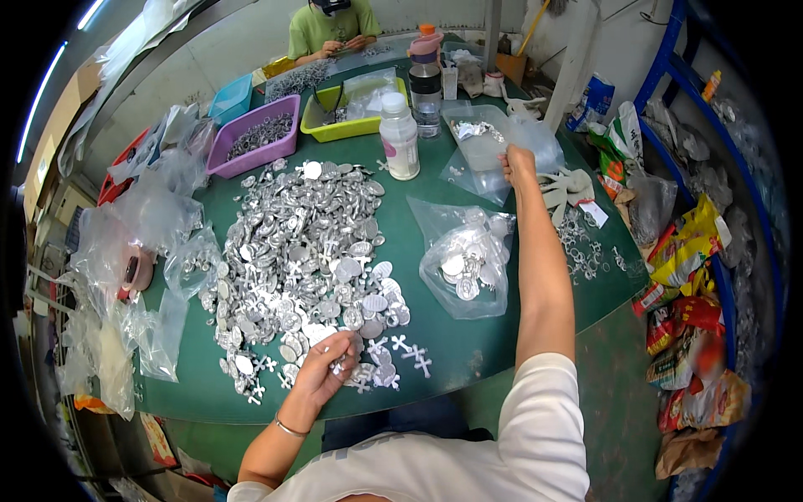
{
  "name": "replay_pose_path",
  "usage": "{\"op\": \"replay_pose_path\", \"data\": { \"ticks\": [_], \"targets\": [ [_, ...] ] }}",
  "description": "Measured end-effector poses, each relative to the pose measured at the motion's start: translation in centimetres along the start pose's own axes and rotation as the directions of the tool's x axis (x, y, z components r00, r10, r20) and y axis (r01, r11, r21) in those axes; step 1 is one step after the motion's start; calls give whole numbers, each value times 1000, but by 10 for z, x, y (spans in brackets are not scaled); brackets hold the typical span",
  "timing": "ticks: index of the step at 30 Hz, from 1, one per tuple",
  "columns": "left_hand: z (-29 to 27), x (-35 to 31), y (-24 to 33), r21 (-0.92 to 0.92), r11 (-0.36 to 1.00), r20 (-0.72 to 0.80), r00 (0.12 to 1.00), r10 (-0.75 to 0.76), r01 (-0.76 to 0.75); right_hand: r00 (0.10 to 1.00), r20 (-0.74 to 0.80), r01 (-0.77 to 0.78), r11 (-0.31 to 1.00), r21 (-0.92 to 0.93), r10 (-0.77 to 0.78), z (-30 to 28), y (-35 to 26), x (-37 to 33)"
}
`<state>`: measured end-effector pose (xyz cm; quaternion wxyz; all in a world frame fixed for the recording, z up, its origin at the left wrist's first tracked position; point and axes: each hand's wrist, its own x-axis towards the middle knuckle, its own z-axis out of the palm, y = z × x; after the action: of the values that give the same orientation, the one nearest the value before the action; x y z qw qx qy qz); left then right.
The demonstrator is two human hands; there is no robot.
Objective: The person sorts religious metal charms from a large pile on a green workbench, picking up individual pieces by hand and placing them into a plastic bag or a purple tray.
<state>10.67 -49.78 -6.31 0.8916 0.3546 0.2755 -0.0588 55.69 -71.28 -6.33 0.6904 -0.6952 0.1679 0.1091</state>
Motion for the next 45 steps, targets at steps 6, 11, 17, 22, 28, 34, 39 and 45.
{"op": "replay_pose_path", "data": {
  "ticks": [6,11,17,22,28,34,39,45],
  "targets": [
    [-13,-3,6,-36,999,-3,1000,-7,7,999,32,6,980,200,-13,15,-13,2],
    [-17,3,3,-66,998,-14,1000,-23,22,998,25,48,966,255,-56,16,-23,9],
    [-21,9,3,-55,998,-10,1000,-11,11,990,35,118,936,331,-137,12,-32,12],
    [-23,13,0,-69,998,-11,1000,-13,13,970,47,198,890,410,-237,9,-50,22],
    [-21,13,5,-76,997,-10,999,-31,30,969,47,197,876,441,-242,15,-58,48],
    [-17,15,6,-90,995,-45,998,-45,41,974,24,197,895,401,-225,18,-47,73],
    [-16,16,7,-75,996,-25,998,-59,57,981,23,164,887,432,-192,27,-31,80],
    [-16,16,7,-67,996,7,998,-60,60,984,65,123,904,409,-163,21,-20,90]
  ]
}}
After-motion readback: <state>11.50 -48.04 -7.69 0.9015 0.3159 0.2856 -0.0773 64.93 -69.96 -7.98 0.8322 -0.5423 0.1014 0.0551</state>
